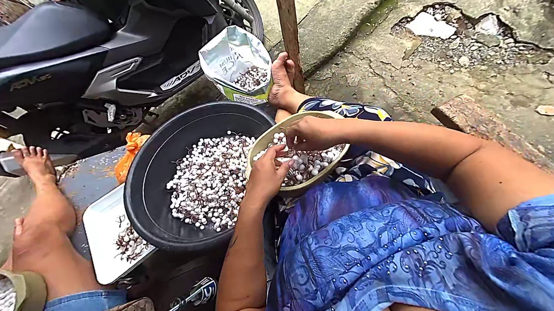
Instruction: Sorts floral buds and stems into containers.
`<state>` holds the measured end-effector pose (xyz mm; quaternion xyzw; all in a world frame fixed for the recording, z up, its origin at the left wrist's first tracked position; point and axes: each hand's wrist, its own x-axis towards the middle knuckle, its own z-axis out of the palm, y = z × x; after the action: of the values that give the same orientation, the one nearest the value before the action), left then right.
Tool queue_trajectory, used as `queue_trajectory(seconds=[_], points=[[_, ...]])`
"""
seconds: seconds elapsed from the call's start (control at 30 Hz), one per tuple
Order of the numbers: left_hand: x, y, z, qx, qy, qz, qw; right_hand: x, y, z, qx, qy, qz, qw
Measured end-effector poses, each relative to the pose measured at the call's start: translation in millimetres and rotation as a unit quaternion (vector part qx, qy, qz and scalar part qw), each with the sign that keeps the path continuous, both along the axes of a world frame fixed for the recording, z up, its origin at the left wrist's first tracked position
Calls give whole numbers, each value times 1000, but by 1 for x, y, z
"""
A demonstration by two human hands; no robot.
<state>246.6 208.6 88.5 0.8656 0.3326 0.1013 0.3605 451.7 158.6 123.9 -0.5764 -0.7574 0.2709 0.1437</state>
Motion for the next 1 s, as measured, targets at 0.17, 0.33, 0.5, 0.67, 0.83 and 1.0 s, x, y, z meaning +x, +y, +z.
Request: queue_trajectory(seconds=[0.17,0.33,0.5,0.67,0.83,1.0], points=[[-2,-4,1,-6,-106,66,992,6,-1,4,18,69,-26,997],[0,1,-5,-15,-133,66,989,14,4,-13,20,148,-57,987],[0,1,-7,-4,-154,79,985,15,1,-3,-7,156,-72,985],[-1,3,-8,-24,-182,106,977,19,2,-5,-3,161,-63,985],[-2,2,-5,-123,-253,137,950,16,-2,-7,-33,235,-30,971],[-4,0,-6,-165,-264,125,942,11,-4,-8,-20,231,-23,972]])
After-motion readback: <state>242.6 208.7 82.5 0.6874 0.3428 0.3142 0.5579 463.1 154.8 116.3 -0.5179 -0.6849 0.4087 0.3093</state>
